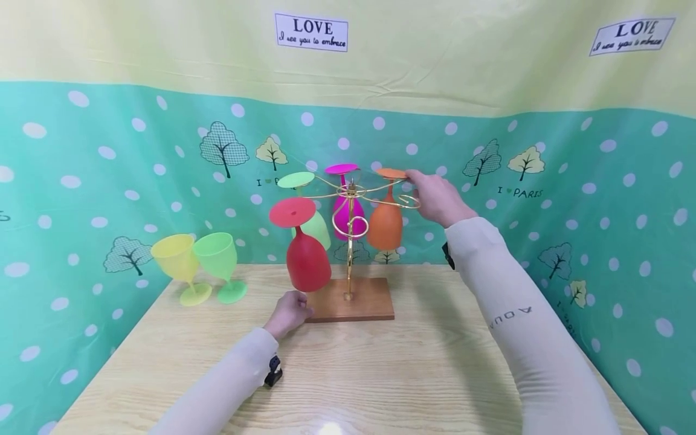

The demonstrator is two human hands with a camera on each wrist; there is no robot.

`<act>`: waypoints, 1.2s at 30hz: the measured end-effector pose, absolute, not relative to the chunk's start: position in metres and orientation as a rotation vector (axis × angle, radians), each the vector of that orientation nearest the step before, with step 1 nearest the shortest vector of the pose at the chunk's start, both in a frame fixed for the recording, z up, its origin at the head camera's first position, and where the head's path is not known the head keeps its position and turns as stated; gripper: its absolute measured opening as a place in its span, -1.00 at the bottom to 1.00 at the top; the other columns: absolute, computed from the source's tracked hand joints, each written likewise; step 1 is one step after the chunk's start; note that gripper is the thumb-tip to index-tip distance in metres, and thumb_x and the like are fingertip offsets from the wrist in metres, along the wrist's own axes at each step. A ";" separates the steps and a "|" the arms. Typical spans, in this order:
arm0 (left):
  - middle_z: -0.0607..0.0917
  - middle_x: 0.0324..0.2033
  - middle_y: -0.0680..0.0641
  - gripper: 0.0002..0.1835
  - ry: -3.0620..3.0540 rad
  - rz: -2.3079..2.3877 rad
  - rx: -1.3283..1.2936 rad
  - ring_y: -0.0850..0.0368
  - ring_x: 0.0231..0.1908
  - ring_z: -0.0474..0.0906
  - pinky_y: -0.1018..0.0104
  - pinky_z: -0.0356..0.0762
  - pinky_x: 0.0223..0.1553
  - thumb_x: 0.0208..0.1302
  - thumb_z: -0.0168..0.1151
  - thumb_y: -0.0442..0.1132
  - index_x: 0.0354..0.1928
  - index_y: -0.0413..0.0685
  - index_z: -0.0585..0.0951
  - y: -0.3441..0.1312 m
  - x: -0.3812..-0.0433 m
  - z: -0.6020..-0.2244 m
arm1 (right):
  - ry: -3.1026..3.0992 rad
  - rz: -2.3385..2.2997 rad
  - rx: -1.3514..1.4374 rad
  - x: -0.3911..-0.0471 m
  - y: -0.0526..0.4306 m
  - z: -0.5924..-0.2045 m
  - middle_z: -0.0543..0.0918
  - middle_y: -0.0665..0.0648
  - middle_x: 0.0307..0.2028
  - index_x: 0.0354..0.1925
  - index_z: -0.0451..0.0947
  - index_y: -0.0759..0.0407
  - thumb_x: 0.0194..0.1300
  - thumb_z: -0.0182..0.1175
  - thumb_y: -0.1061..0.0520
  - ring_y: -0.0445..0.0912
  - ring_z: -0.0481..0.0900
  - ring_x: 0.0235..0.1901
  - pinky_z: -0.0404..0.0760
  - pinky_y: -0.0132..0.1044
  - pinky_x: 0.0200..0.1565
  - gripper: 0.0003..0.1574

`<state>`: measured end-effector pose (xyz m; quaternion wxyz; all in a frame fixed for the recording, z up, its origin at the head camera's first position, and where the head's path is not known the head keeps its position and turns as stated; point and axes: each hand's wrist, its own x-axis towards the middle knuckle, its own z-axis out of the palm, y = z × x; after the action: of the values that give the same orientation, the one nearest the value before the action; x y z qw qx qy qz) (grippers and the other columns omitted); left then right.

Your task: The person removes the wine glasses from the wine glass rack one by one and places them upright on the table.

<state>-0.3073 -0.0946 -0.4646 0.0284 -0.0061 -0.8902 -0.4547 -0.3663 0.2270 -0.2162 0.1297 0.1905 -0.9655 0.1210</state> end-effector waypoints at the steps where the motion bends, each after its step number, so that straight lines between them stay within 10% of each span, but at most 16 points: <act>1: 0.16 -0.79 0.08 -0.53 -2.744 -1.404 -0.022 0.20 -0.73 0.07 0.38 0.07 -0.65 0.03 0.27 -0.46 -0.68 -0.04 0.15 -0.094 -0.307 -0.465 | -2.788 0.345 0.547 -0.366 0.227 -0.216 0.55 0.27 0.01 0.34 0.21 0.09 0.31 0.08 0.38 0.13 0.50 -0.22 0.58 -0.03 -0.27 -0.32; 13: 0.20 -0.78 0.07 -0.61 -2.755 -1.387 -0.012 0.21 -0.72 0.12 0.38 0.10 -0.65 0.04 0.28 -0.45 -0.65 -0.08 0.23 -0.095 -0.306 -0.463 | -2.322 0.238 0.532 -0.368 0.228 -0.218 0.67 0.25 -0.45 -0.10 0.60 0.29 0.40 0.06 0.19 0.07 0.47 -0.64 0.46 -0.09 -0.55 -0.76; 36: 0.24 -0.78 0.07 -0.68 -2.779 -1.358 -0.011 0.21 -0.72 0.16 0.39 0.14 -0.63 0.06 0.27 -0.45 -0.59 -0.10 0.29 -0.095 -0.308 -0.464 | -2.381 0.101 0.740 -0.366 0.208 -0.177 0.68 0.14 -0.45 -0.14 0.71 0.13 0.33 0.19 0.11 0.02 0.52 -0.55 0.52 -0.08 -0.47 -0.78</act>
<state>-0.3077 -0.0948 -0.4638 0.0243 -0.0034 -0.8981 -0.4391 -0.3663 0.2076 -0.1773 0.3175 0.2812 -0.9048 0.0385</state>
